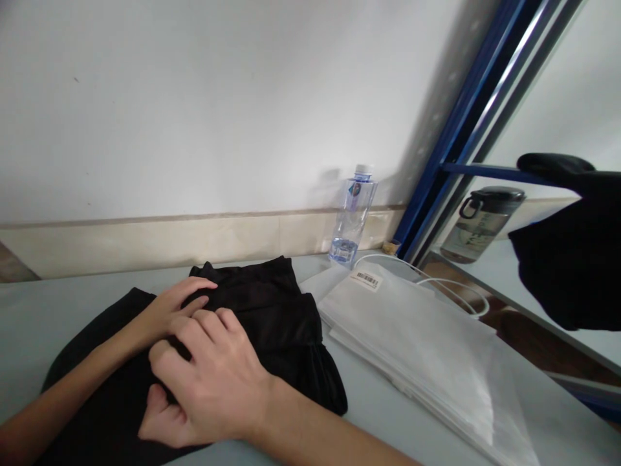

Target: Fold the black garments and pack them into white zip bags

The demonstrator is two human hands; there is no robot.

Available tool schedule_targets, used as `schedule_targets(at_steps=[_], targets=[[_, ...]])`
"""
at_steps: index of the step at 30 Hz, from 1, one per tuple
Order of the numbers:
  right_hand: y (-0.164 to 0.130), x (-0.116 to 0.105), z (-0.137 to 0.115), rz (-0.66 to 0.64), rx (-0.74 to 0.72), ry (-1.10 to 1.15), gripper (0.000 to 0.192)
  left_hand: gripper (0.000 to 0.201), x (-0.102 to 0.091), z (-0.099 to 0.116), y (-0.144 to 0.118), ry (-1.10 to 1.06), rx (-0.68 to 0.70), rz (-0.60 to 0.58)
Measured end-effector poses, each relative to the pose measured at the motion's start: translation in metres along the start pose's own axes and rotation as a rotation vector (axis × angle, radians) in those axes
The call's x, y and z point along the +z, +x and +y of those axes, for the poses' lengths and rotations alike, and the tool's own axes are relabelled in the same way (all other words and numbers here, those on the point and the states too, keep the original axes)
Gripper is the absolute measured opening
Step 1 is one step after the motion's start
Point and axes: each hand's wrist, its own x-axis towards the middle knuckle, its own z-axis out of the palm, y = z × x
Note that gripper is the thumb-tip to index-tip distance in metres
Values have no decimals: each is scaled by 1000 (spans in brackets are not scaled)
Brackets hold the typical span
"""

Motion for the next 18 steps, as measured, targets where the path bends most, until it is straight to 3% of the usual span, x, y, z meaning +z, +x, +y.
schedule_targets(at_steps=[3, 6, 11, 18], targets=[[1, -2, -4, -251, 52, -9, 41, 31, -12, -3, -2, -82, -68, -16], [-1, 4, -10, -459, 127, -6, 42, 30, -26, -6, -9, -131, -103, -64], [-1, 15, -24, -451, 232, -35, 55, 32, -27, -3, -14, -116, -119, -38], [15, 8, -27, -456, 191, -280, 15, 31, -24, 0, -7, -130, -116, -1]])
